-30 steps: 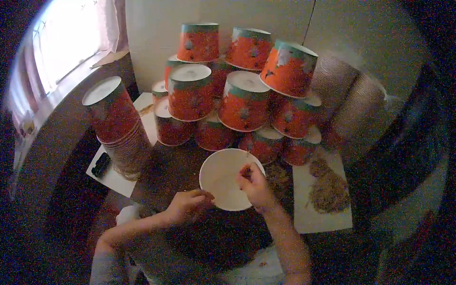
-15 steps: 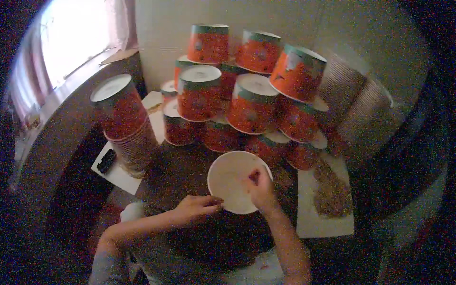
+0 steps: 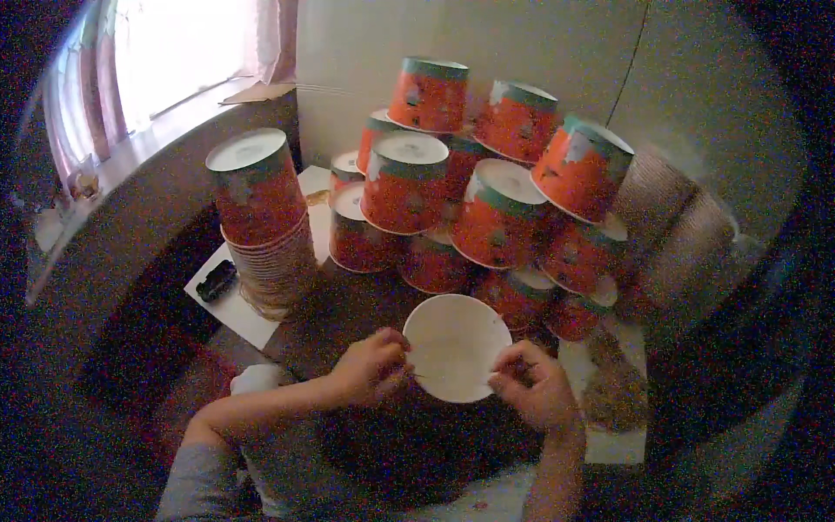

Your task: Assembling elastic bands onto paper buckets for packaging.

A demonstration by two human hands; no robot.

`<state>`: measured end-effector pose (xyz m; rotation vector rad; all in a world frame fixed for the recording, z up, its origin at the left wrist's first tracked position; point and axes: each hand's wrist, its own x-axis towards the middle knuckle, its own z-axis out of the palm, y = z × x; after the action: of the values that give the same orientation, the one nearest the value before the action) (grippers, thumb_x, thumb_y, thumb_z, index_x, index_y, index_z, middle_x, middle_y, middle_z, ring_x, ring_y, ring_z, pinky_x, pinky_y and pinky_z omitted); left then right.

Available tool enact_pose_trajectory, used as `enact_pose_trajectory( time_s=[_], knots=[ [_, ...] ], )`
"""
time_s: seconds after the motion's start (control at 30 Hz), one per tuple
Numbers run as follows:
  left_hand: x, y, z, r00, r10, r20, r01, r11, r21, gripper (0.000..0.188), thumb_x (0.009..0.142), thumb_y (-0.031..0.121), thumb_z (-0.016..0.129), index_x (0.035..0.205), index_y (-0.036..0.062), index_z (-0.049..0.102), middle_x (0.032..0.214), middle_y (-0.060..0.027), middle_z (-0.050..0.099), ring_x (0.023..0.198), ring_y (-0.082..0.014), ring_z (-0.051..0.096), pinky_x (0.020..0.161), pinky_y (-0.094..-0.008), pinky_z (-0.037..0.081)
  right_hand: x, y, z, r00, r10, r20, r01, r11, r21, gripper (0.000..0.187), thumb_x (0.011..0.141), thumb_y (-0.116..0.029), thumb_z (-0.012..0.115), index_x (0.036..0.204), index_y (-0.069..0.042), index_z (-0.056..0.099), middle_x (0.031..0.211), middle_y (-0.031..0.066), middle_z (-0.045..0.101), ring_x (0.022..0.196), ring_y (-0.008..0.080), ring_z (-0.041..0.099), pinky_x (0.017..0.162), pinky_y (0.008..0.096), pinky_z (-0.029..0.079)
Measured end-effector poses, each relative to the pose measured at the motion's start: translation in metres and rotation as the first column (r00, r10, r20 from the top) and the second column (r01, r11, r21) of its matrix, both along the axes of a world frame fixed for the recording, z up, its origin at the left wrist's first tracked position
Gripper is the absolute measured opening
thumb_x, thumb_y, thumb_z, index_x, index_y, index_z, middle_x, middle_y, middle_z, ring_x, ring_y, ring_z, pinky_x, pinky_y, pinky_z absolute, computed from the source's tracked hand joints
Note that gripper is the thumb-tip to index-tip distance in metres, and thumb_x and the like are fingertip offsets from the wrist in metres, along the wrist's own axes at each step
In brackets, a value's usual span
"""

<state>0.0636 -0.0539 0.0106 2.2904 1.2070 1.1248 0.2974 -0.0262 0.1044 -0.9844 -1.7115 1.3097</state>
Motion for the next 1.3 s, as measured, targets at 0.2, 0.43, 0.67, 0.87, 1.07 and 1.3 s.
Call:
enact_pose_trajectory(
  time_s=[0.2, 0.43, 0.67, 0.87, 1.07, 1.3],
  knots=[
    [-0.007, 0.016, 0.003, 0.930, 0.277, 0.242, -0.159, 0.897, -0.412, 0.031, 0.076, 0.030, 0.057, 0.076, 0.0005, 0.049, 0.075, -0.0126, 0.055, 0.065, -0.0234, 0.055, 0.057, -0.0339, 0.044, -0.020, -0.032, 0.026, 0.858, 0.138, 0.494, -0.322, 0.895, 0.309, 0.025, 0.069, -0.019, 0.067, 0.085, -0.004, 0.053, 0.068, 0.0082, 0.056, 0.065, 0.0163, 0.057, 0.060, 0.0272, 0.046],
    [0.003, 0.023, 0.005, 0.927, 0.166, 0.337, 0.171, 0.613, -0.772, 0.031, 0.078, 0.031, 0.056, 0.079, 0.0004, 0.056, 0.066, -0.0013, 0.053, 0.058, -0.0092, 0.047, 0.050, -0.0261, 0.040, -0.034, -0.049, 0.025, 0.778, 0.209, 0.593, -0.529, 0.728, 0.436, 0.023, 0.073, -0.025, 0.061, 0.084, -0.006, 0.054, 0.076, 0.0103, 0.057, 0.069, 0.0277, 0.056, 0.064, 0.0358, 0.045],
    [-0.011, 0.019, 0.004, 0.921, 0.163, 0.353, -0.002, 0.910, -0.415, 0.022, 0.076, 0.020, 0.053, 0.077, -0.0013, 0.054, 0.066, -0.0098, 0.055, 0.062, -0.0130, 0.051, 0.056, -0.0279, 0.042, -0.049, -0.068, 0.030, 0.806, 0.204, 0.555, -0.547, 0.613, 0.570, 0.021, 0.065, -0.017, 0.068, 0.079, -0.006, 0.057, 0.067, 0.0071, 0.055, 0.060, 0.0222, 0.055, 0.054, 0.0301, 0.043],
    [-0.083, 0.006, 0.055, 0.849, 0.394, 0.353, -0.490, 0.837, 0.244, 0.011, 0.070, 0.006, 0.056, 0.067, -0.0003, 0.048, 0.063, -0.0131, 0.048, 0.058, -0.0253, 0.050, 0.054, -0.0312, 0.041, -0.092, -0.077, 0.023, 0.758, 0.110, 0.643, -0.617, 0.441, 0.651, 0.024, 0.066, -0.019, 0.066, 0.085, -0.008, 0.056, 0.081, 0.0057, 0.054, 0.072, 0.0223, 0.053, 0.068, 0.0314, 0.042],
    [-0.189, 0.011, 0.120, 0.671, 0.366, 0.645, -0.734, 0.449, 0.509, 0.009, 0.065, 0.000, 0.054, 0.066, 0.0014, 0.045, 0.072, -0.0119, 0.048, 0.066, -0.0270, 0.051, 0.055, -0.0317, 0.042, -0.196, -0.042, 0.010, 0.840, -0.061, 0.539, -0.519, 0.202, 0.831, 0.027, 0.069, -0.017, 0.059, 0.092, -0.005, 0.053, 0.094, 0.0090, 0.050, 0.087, 0.0232, 0.049, 0.082, 0.0369, 0.037],
    [-0.291, 0.052, 0.109, 0.589, 0.675, 0.444, -0.713, 0.176, 0.679, 0.010, 0.071, 0.004, 0.052, 0.077, 0.0033, 0.043, 0.082, -0.0127, 0.047, 0.070, -0.0333, 0.051, 0.056, -0.0385, 0.043, -0.300, -0.014, -0.001, 0.905, -0.126, 0.405, -0.391, 0.126, 0.912, 0.029, 0.065, -0.012, 0.056, 0.091, -0.001, 0.052, 0.099, 0.0135, 0.050, 0.092, 0.0284, 0.048, 0.085, 0.0382, 0.036]
  ],
)
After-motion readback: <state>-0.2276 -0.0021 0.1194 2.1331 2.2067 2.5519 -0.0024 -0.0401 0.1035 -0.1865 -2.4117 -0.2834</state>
